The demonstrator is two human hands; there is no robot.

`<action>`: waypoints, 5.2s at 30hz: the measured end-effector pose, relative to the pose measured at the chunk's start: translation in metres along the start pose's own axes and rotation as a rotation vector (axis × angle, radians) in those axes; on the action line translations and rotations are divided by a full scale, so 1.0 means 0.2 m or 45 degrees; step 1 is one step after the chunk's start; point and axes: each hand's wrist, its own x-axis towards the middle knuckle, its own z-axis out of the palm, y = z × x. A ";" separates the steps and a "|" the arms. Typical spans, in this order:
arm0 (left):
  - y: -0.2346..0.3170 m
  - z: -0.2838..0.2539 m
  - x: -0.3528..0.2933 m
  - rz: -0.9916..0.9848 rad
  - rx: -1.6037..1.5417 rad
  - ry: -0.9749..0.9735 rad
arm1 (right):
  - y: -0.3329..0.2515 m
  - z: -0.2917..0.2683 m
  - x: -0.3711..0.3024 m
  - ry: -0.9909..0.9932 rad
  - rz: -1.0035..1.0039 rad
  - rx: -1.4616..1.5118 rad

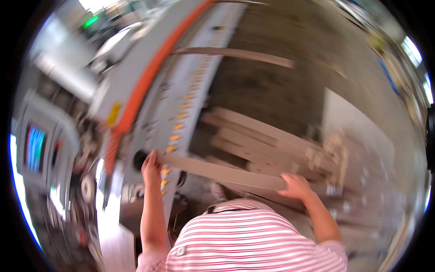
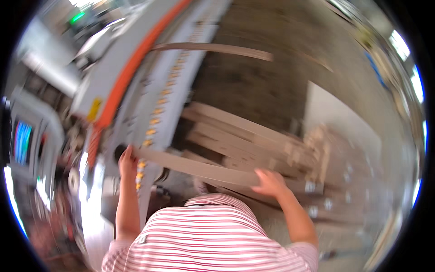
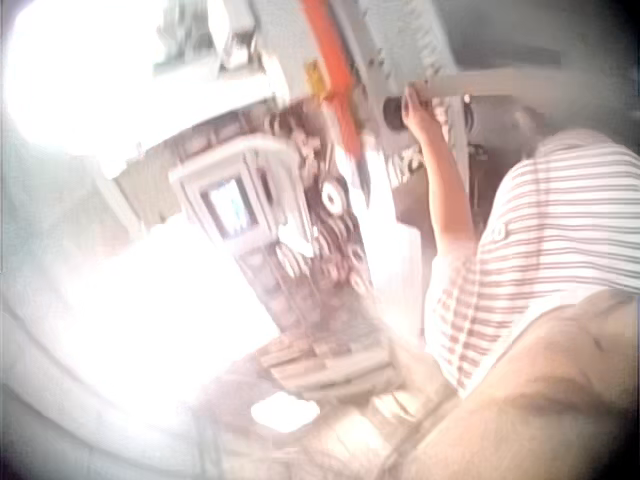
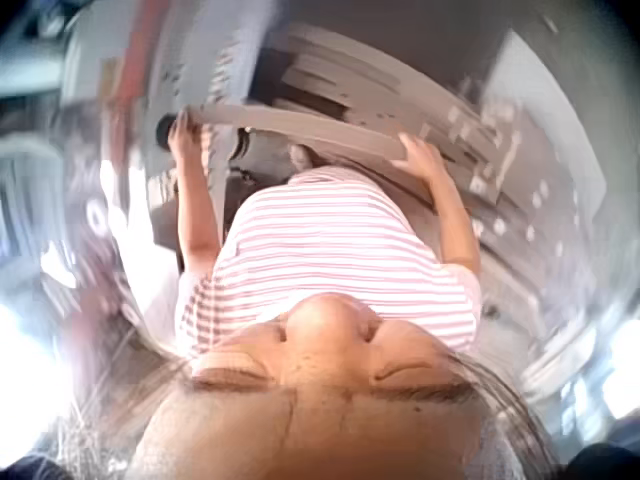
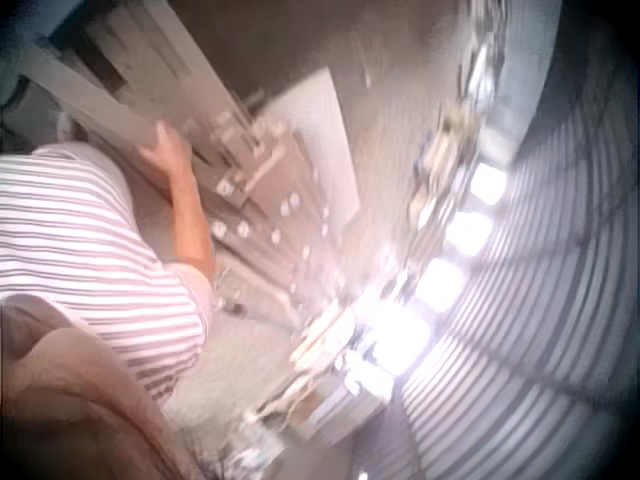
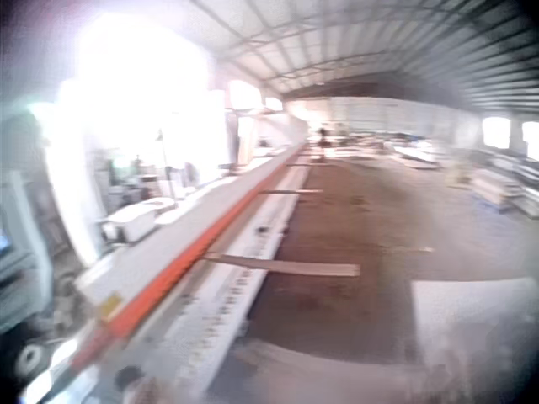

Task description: The person walks through a workshop and operates a control panel on a large machine. They then pick up long wooden planks from a stack and feed them into the machine one by one, repeating the process for several pieces.

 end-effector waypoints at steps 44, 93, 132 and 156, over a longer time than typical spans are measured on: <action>0.12 -0.05 0.71 0.050 -0.444 0.516 | -0.93 0.01 0.74 -0.021 -0.488 0.159; -0.69 0.51 -0.44 0.213 0.749 -1.020 | 0.44 0.12 -0.59 0.100 0.436 -0.444; 0.06 -0.24 0.52 0.129 -0.643 0.273 | -0.97 0.16 0.64 -0.015 -0.671 0.272; 0.14 0.01 0.72 0.025 -0.449 0.466 | -0.90 0.08 0.89 0.047 -0.665 0.270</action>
